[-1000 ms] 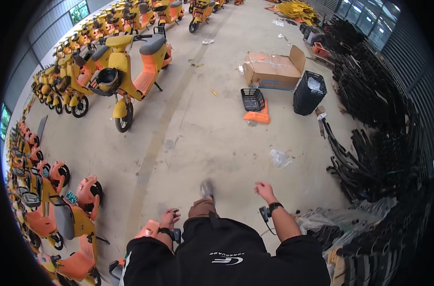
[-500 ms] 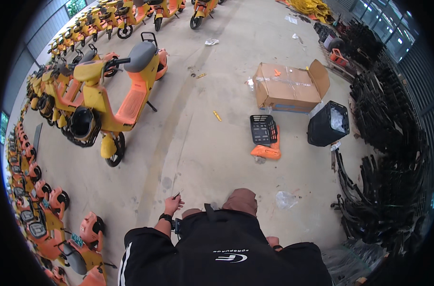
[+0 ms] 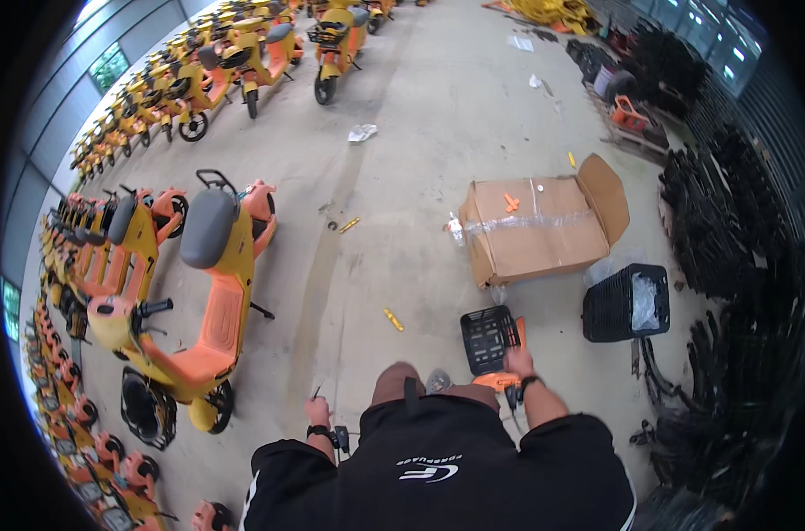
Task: The person removes the seat bucket from an electric scooter using a drill, cuts a zip tie with pliers near the handlebar, and handles wires while others work on surrounding scooters.
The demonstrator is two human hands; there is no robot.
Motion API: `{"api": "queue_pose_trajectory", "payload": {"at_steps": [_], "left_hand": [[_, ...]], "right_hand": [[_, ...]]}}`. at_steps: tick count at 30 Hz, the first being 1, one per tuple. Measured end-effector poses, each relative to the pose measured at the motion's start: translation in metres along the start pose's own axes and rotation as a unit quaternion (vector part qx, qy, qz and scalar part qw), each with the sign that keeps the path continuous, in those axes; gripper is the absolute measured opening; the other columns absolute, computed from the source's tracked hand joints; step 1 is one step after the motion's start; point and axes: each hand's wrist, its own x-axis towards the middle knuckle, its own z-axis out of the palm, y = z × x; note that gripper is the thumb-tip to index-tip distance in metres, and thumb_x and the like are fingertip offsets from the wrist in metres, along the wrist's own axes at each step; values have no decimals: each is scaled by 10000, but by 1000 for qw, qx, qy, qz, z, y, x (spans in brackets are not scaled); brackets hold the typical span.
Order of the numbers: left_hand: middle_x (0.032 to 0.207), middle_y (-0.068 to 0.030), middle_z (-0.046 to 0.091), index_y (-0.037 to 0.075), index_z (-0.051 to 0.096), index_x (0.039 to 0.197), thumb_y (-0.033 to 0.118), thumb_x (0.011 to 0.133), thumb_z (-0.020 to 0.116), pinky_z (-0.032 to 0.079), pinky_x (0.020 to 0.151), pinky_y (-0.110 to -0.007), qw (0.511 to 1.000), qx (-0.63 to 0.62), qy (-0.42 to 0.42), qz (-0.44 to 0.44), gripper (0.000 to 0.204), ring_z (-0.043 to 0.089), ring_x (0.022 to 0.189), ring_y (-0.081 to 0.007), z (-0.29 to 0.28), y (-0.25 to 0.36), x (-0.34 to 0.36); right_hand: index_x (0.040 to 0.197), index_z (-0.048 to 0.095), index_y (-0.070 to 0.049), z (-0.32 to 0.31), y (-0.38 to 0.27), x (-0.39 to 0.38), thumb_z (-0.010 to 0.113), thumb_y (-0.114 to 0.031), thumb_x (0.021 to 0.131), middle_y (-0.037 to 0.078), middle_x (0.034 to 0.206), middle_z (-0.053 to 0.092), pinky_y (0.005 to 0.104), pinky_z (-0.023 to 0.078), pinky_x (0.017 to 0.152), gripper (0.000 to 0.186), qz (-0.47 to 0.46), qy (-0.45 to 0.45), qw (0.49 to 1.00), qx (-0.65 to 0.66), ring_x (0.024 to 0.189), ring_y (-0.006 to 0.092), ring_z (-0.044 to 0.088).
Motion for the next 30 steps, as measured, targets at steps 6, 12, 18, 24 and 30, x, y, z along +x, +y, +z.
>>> {"api": "queue_pose_trajectory", "payload": {"at_steps": [6,12,18,24,30], "left_hand": [[680,-79,543,15,548,783,93,721,380,370,409,-282,995,-92,20,44,195,481,540,-163,124,148,81],[671,-60,534,91,440,702,210,749,387,371,519,-284,995,-68,-24,-69,139,548,625,-186,255,299,162],[625,-63,487,69,452,711,179,747,398,425,483,-315,994,-62,-89,-22,127,539,554,-200,370,472,240],[545,-43,430,54,445,674,77,729,420,392,368,-281,967,29,-252,-11,64,416,381,-153,505,619,315],[564,-81,516,29,555,757,189,761,467,439,427,-348,864,321,-388,-15,182,527,496,-205,649,725,409]], "right_hand": [[923,565,-10,-54,-284,221,457,-94,811,60,710,588,218,447,538,177,-59,-83,965,242,604,115,554],[842,580,-8,-23,-223,323,447,-73,785,64,652,572,245,426,433,159,188,23,927,323,514,141,544],[769,586,-33,-44,-41,282,518,-151,725,126,680,604,347,475,461,142,-175,-533,810,-172,521,200,578],[639,552,-36,-7,-123,383,530,-219,698,145,668,561,395,426,507,194,228,-335,906,-122,576,263,554],[563,508,-37,8,-155,724,534,-202,677,140,594,521,408,388,482,203,26,-193,975,-106,558,299,525]]}}
